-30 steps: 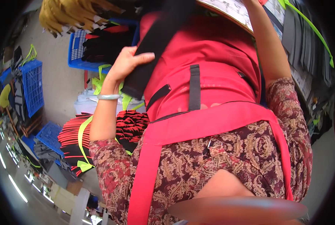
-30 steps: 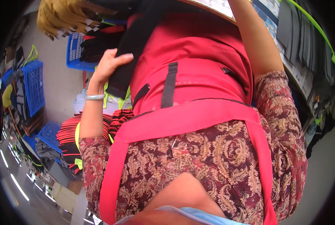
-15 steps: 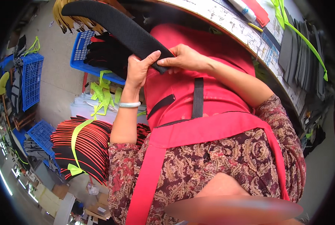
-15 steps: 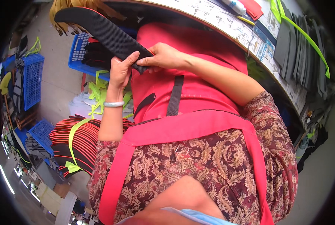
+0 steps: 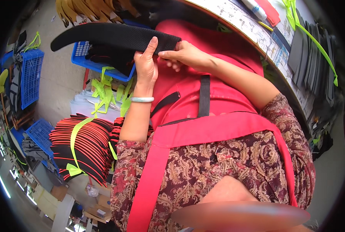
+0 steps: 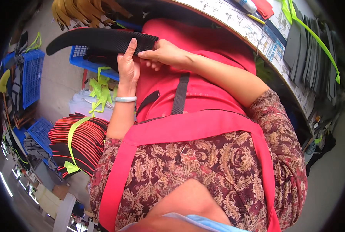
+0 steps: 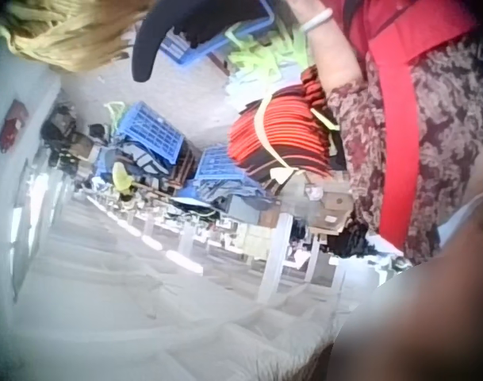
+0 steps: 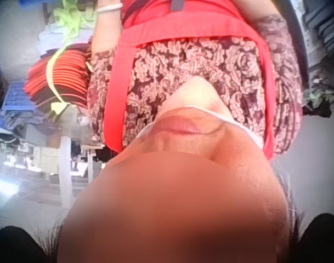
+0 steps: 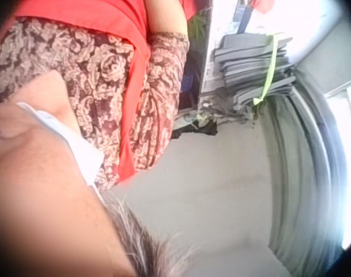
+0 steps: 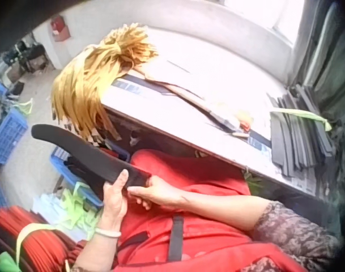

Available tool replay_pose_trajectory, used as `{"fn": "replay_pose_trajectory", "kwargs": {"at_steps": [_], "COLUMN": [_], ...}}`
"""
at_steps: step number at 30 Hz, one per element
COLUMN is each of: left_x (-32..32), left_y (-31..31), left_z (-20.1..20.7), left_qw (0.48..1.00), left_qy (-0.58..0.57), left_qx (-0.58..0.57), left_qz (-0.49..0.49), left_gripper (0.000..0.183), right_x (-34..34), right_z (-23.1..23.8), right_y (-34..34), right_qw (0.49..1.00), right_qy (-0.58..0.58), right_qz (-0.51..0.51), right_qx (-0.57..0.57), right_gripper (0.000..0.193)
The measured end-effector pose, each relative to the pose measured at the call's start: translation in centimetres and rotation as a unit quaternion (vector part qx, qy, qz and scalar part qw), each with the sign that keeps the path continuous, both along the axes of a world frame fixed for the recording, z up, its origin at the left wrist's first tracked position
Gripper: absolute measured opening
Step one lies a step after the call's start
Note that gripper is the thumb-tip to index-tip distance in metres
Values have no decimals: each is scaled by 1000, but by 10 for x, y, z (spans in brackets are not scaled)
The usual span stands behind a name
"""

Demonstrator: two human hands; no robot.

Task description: Manually assembling and sewing components for footwear or outdoor gear at a manufacturing station.

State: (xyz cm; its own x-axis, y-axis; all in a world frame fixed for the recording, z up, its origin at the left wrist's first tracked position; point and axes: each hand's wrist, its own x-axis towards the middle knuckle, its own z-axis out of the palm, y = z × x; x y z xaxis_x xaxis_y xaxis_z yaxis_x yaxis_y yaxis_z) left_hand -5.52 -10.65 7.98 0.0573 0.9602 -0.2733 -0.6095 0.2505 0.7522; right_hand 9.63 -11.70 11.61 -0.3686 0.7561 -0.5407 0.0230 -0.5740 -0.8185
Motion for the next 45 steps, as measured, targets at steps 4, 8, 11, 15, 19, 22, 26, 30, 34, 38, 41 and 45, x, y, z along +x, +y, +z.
{"fn": "replay_pose_trajectory", "kwargs": {"at_steps": [4, 8, 11, 15, 19, 22, 26, 30, 34, 38, 41, 45], "left_x": [2, -4, -8, -27, -17, -8, 1, 9, 11, 16, -12, -35], "left_y": [0, 0, -1, 12, 11, 7, 4, 1, 1, 6, 28, 30], "left_z": [0, 4, -4, -11, -5, -7, -12, -15, -16, -19, 1, -24], "left_qw": [997, 997, 996, 989, 980, 978, 979, 991, 988, 993, 980, 982], "left_qy": [-65, -51, -67, -124, -172, -177, -173, -75, -47, -38, -200, -181], "left_qx": [-21, -32, -47, -65, -89, -86, -68, -17, 18, -4, -12, -36], "left_qz": [-25, -50, -27, -42, -55, -69, -88, -111, -147, -111, 4, 44], "left_gripper": [16, 17, 18, 33, 37, 42, 42, 41, 42, 42, 44, 39], "right_x": [4, 16, 26, 26, 16, 13, 17, 17, 21, 23, 30, 35], "right_z": [0, 6, 11, 12, 13, 4, -6, -21, -21, -34, -25, -13], "right_y": [-7, -8, -6, -13, -7, -7, -3, 7, 6, 16, 10, -1], "right_qw": [997, 996, 989, 979, 955, 936, 931, 970, 984, 986, 960, 987], "right_qy": [-53, -49, -58, -94, -87, -114, -191, -57, -50, -23, -67, -86], "right_qz": [33, 74, 132, -30, -87, -107, -88, -168, -157, -150, -214, -125], "right_qx": [48, 32, 14, 178, 270, 315, 299, 168, 67, 68, 169, 52], "right_gripper": [35, 39, 39, 29, 18, 17, 18, 21, 15, 14, 15, 16]}}
